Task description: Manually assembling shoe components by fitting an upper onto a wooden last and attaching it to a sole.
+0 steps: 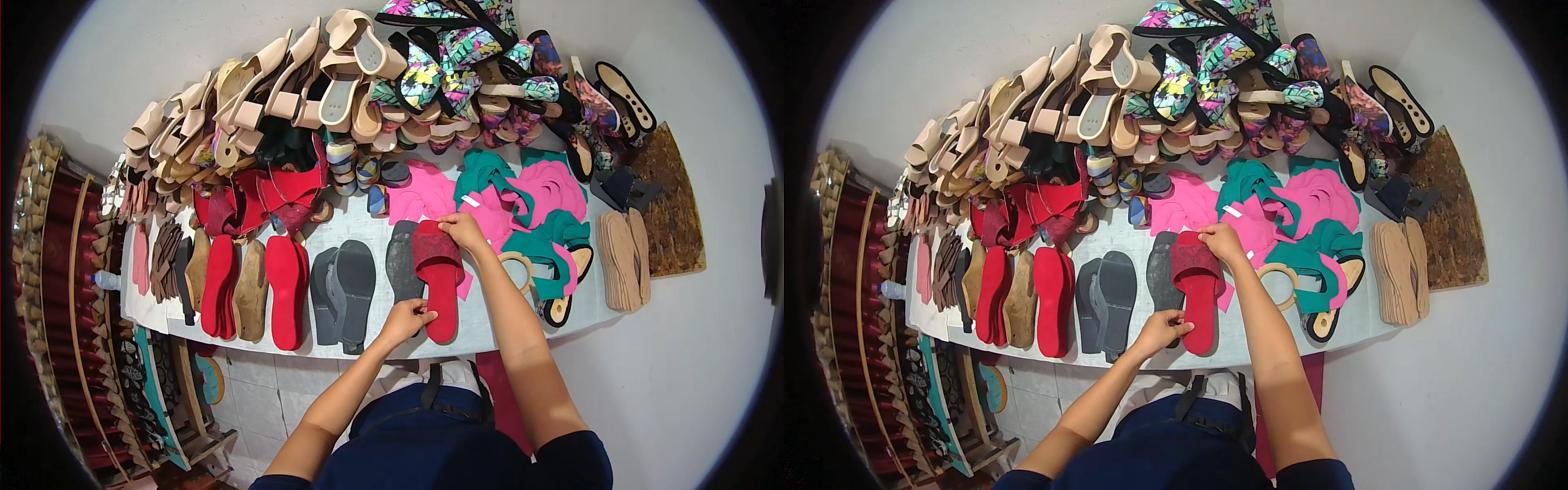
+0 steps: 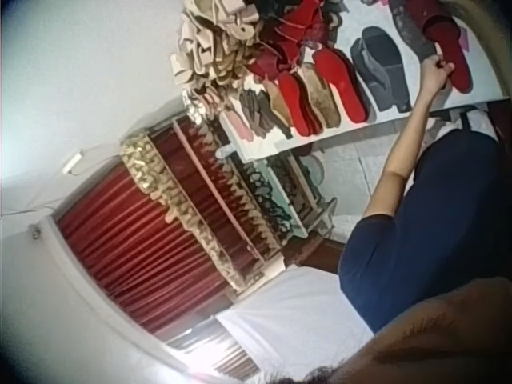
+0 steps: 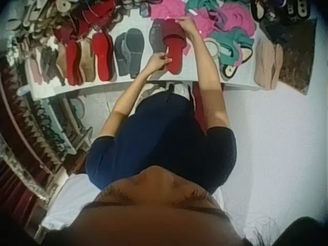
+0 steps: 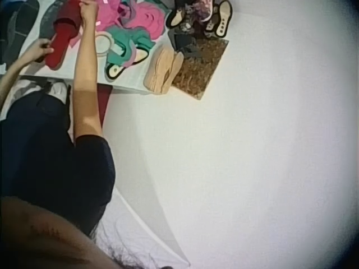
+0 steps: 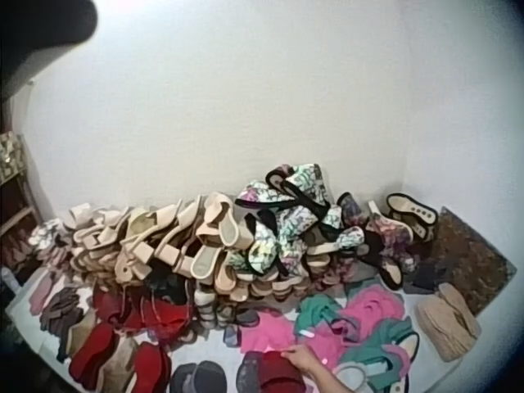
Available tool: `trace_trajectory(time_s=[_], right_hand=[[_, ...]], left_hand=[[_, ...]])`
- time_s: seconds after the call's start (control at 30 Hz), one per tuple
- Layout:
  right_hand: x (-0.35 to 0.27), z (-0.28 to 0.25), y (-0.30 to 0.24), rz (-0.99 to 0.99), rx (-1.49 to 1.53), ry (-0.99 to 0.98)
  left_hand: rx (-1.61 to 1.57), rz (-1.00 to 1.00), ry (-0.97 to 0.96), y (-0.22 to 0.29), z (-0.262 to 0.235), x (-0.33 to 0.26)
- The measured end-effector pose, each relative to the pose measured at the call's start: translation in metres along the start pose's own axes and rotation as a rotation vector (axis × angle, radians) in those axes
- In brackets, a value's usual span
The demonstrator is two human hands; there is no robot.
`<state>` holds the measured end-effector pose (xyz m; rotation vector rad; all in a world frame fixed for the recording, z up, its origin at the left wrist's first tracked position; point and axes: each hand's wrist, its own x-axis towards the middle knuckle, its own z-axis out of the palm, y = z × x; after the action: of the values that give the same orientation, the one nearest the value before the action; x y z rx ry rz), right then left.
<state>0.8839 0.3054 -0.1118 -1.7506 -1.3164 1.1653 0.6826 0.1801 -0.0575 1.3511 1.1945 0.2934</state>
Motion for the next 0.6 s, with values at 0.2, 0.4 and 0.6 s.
trace_trajectory(time_s=[0.2,0.4,0.6], right_hand=[[-0.003,0.004,-0.008,-0.030,0.003,-0.014],[-0.005,0.003,-0.007,-0.008,0.051,-0.025],[-0.005,0.007,-0.011,0.002,0.023,-0.035]], left_hand=[[0.018,0.038,0.037,-0.011,0.003,0.001],[0.013,0.025,0.014,-0.006,0.008,0.001],[0.057,-0.011,0.027,-0.005,0.005,-0.002]])
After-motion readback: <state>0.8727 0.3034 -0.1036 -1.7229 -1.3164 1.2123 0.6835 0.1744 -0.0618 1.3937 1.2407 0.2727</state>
